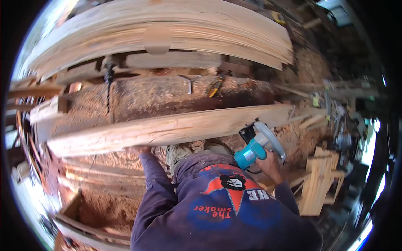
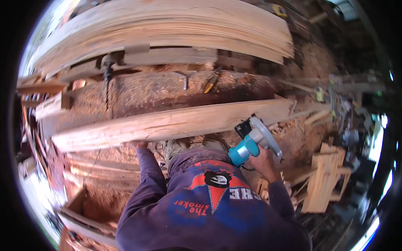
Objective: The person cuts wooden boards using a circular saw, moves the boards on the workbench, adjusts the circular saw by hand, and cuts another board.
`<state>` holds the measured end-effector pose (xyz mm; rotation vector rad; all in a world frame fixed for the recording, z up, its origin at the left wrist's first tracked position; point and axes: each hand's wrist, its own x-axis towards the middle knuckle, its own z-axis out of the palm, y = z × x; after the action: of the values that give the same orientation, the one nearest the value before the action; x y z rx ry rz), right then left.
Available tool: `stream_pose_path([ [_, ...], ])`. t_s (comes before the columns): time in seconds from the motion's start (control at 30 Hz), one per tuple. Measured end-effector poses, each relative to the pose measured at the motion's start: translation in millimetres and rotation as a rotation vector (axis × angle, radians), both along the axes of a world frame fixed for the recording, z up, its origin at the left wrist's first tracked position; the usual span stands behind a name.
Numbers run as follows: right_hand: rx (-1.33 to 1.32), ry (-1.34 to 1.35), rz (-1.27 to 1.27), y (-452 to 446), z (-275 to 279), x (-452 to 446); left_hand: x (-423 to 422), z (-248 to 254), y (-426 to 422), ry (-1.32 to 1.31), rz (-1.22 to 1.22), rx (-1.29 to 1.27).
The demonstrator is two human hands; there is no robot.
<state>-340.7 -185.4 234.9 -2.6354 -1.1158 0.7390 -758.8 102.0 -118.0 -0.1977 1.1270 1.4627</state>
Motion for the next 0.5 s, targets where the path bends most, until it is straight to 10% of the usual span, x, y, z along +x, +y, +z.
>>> stream_pose_path([
  [0.33,-0.04,-0.078,-0.143,-0.1,6.5,-15.3,-1.9,51.8,-10.1,0.113,-0.005,-0.009],
  [0.5,-0.003,-0.049,-0.103,-5.9,-3.6,5.5,-56.9,36.4,-19.2,0.912,-0.176,0.305],
])
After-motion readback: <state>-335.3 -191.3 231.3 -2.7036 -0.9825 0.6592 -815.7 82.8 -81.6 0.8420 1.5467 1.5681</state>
